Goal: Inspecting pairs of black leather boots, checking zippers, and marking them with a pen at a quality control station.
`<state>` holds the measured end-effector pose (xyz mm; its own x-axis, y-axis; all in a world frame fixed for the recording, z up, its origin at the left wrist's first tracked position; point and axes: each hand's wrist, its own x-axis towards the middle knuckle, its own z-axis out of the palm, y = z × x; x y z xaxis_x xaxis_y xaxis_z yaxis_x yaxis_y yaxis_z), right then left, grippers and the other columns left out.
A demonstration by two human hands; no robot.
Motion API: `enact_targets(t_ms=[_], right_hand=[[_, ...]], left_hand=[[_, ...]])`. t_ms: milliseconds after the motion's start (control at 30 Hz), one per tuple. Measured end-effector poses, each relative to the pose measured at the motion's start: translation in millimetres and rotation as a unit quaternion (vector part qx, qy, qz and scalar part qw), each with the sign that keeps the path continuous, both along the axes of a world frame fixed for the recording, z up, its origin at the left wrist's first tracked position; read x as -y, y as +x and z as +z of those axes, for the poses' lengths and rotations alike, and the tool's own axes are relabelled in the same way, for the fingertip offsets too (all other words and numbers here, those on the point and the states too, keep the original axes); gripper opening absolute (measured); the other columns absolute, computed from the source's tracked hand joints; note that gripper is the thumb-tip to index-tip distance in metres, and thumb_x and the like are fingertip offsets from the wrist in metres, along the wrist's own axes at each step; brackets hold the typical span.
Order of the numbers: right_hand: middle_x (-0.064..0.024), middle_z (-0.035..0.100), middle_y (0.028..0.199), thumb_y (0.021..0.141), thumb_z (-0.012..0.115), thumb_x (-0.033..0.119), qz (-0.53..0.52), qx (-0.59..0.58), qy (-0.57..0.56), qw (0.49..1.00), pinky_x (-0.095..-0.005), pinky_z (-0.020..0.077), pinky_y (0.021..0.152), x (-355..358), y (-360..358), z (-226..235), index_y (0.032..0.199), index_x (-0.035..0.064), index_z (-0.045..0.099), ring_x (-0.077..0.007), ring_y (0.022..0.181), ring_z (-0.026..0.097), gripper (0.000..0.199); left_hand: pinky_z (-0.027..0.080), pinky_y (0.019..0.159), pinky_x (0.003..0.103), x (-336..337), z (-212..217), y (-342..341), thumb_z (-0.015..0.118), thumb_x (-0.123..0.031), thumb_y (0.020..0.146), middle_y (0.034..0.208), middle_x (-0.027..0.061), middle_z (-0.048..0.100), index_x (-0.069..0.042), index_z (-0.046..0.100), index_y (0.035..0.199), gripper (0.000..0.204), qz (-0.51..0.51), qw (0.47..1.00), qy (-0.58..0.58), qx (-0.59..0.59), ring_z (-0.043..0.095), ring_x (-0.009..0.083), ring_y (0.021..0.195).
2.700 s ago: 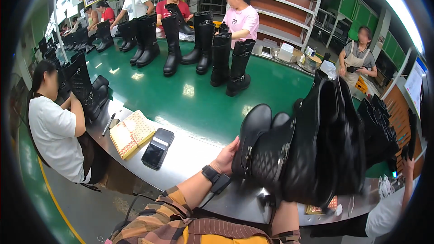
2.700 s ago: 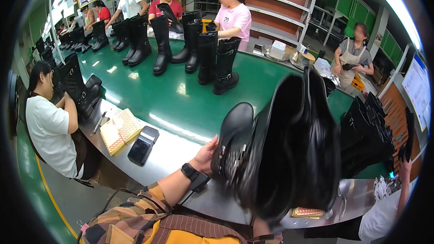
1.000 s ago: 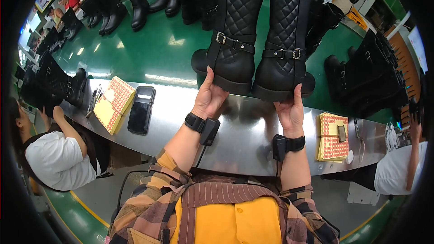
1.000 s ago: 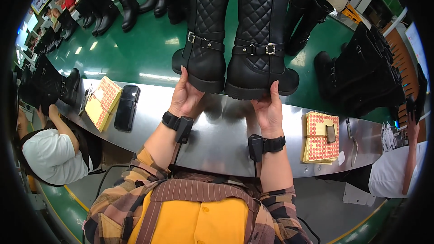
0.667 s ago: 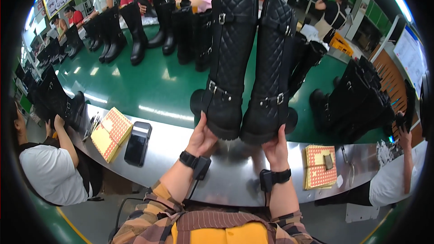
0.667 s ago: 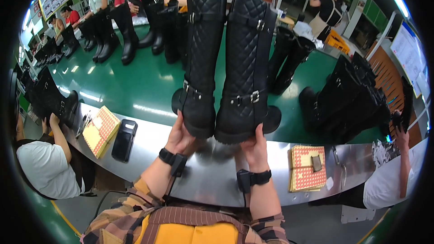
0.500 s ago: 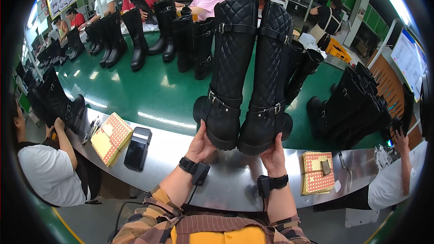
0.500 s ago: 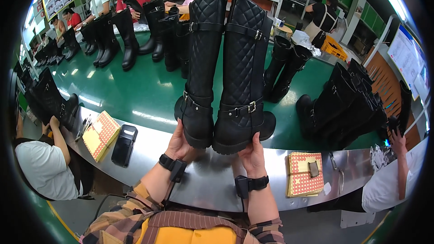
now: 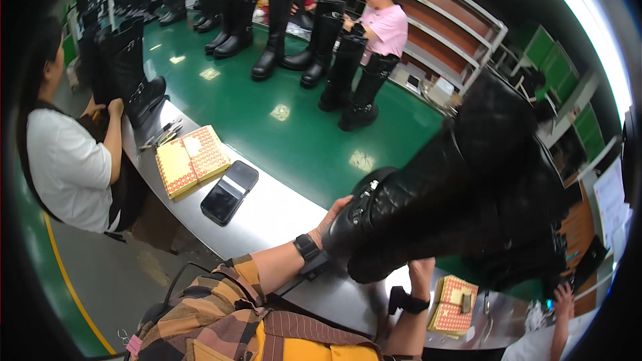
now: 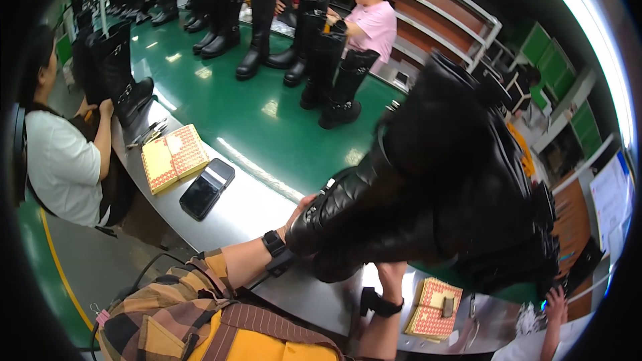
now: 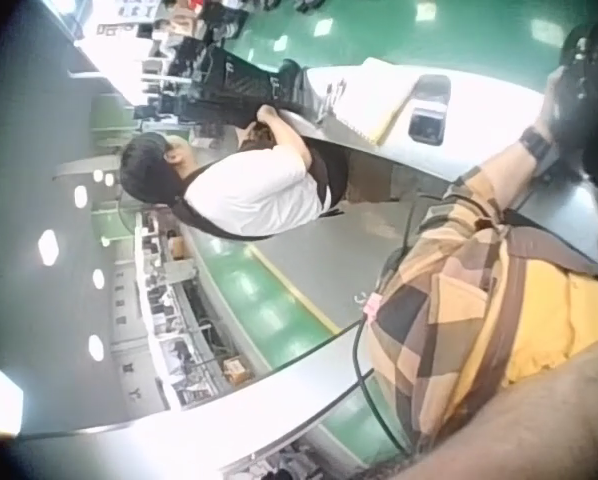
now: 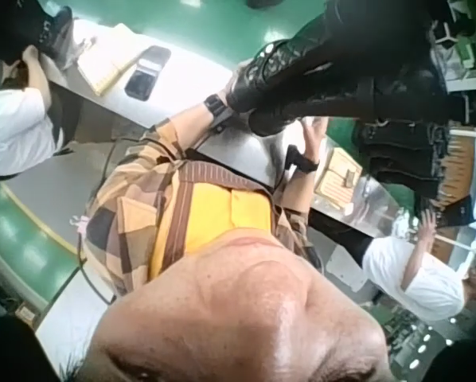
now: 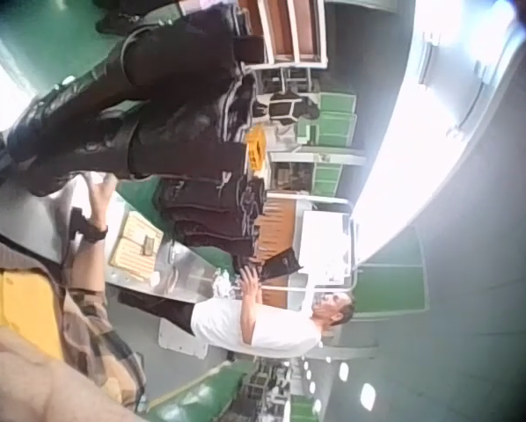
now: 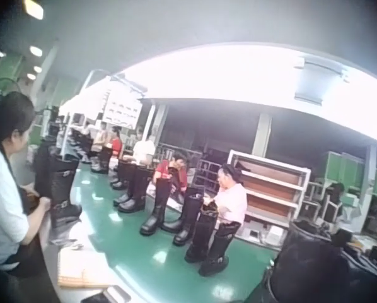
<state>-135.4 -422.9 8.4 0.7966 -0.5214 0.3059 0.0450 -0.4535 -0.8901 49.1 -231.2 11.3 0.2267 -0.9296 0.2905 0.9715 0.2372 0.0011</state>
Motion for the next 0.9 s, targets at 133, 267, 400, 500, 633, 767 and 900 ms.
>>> enact_targets(t_ms=[133, 267, 400, 500, 633, 767, 900], right_hand=[[-0.0131, 0.058, 0.130, 0.085, 0.076, 0.018, 0.167, -0.122, 0.019, 0.978, -0.0359, 0.0448, 0.104, 13.7, -31.3, 69.0, 0.132, -0.0017, 0.052, -0.0237, 0.118, 0.057, 0.057], [-0.0123, 0.059, 0.128, 0.085, 0.073, 0.013, 0.273, -0.129, 0.057, 0.952, -0.0364, 0.0457, 0.103, 13.6, -25.2, 114.8, 0.130, -0.0007, 0.053, -0.0235, 0.117, 0.058, 0.052], [-0.0116, 0.060, 0.127, 0.084, 0.070, 0.007, 0.280, -0.057, 0.123, 0.950, -0.0369, 0.0466, 0.102, -21.5, -29.2, 125.0, 0.128, 0.0003, 0.055, -0.0232, 0.116, 0.058, 0.047], [-0.0106, 0.061, 0.124, 0.079, 0.071, 0.001, 0.160, -0.059, 0.120, 0.978, -0.0372, 0.0473, 0.100, -48.8, -38.0, 130.2, 0.125, 0.0011, 0.058, -0.0223, 0.113, 0.059, 0.048], [-0.0079, 0.063, 0.122, 0.079, 0.070, -0.005, 0.006, -0.028, 0.302, 0.953, -0.0357, 0.0485, 0.097, -43.3, -6.1, 134.3, 0.125, 0.0012, 0.060, -0.0208, 0.111, 0.060, 0.048], [-0.0100, 0.068, 0.113, 0.085, 0.068, 0.002, -0.014, -0.001, 0.226, 0.974, -0.0340, 0.0535, 0.086, 22.2, 95.7, 122.1, 0.117, -0.0071, 0.063, -0.0209, 0.098, 0.066, 0.034], [-0.0151, 0.069, 0.111, 0.074, 0.083, 0.019, -0.257, 0.023, 0.040, 0.965, -0.0348, 0.0517, 0.085, 112.6, 230.8, 114.9, 0.108, -0.0127, 0.066, -0.0235, 0.097, 0.066, 0.050]], left_hand=[[0.057, 0.094, 0.040, -4.2, 10.8, -2.0, 0.052, -0.030, 0.099, 0.112, 0.0132, 0.072, -0.003, 0.062, 0.123, 0.038, -0.093, 0.994, 0.051, -0.018, 0.072, 0.0236, 0.097], [0.058, 0.090, 0.037, 2.4, 1.9, -21.6, 0.052, -0.029, 0.100, 0.113, 0.0115, 0.072, -0.004, 0.062, 0.124, 0.036, -0.203, 0.976, 0.065, 0.048, 0.072, 0.0200, 0.096], [0.059, 0.088, 0.034, 13.3, -22.0, -39.1, 0.052, -0.034, 0.101, 0.110, 0.0102, 0.072, -0.006, 0.064, 0.122, 0.037, -0.275, 0.956, 0.079, 0.062, 0.072, 0.0183, 0.094], [0.057, 0.090, 0.036, 20.5, -39.9, -28.7, 0.047, -0.040, 0.103, 0.114, 0.0132, 0.071, -0.004, 0.064, 0.119, 0.043, -0.305, 0.947, 0.082, 0.065, 0.071, 0.0233, 0.096], [0.054, 0.084, 0.038, 24.5, -53.5, 3.8, 0.047, -0.037, 0.099, 0.097, 0.0111, 0.070, -0.009, 0.062, 0.107, 0.033, 0.063, 0.895, 0.430, 0.104, 0.067, 0.0218, 0.089], [0.049, 0.074, 0.031, 21.0, -50.3, 11.9, 0.048, -0.034, 0.097, 0.092, 0.0074, 0.062, -0.008, 0.058, 0.113, 0.032, 0.184, 0.864, 0.458, 0.100, 0.060, 0.0180, 0.081], [0.046, 0.073, 0.028, 17.3, -38.0, 4.2, 0.047, -0.028, 0.098, 0.087, 0.0051, 0.060, -0.004, 0.059, 0.113, 0.030, 0.170, 0.862, 0.458, 0.135, 0.057, 0.0159, 0.078]])
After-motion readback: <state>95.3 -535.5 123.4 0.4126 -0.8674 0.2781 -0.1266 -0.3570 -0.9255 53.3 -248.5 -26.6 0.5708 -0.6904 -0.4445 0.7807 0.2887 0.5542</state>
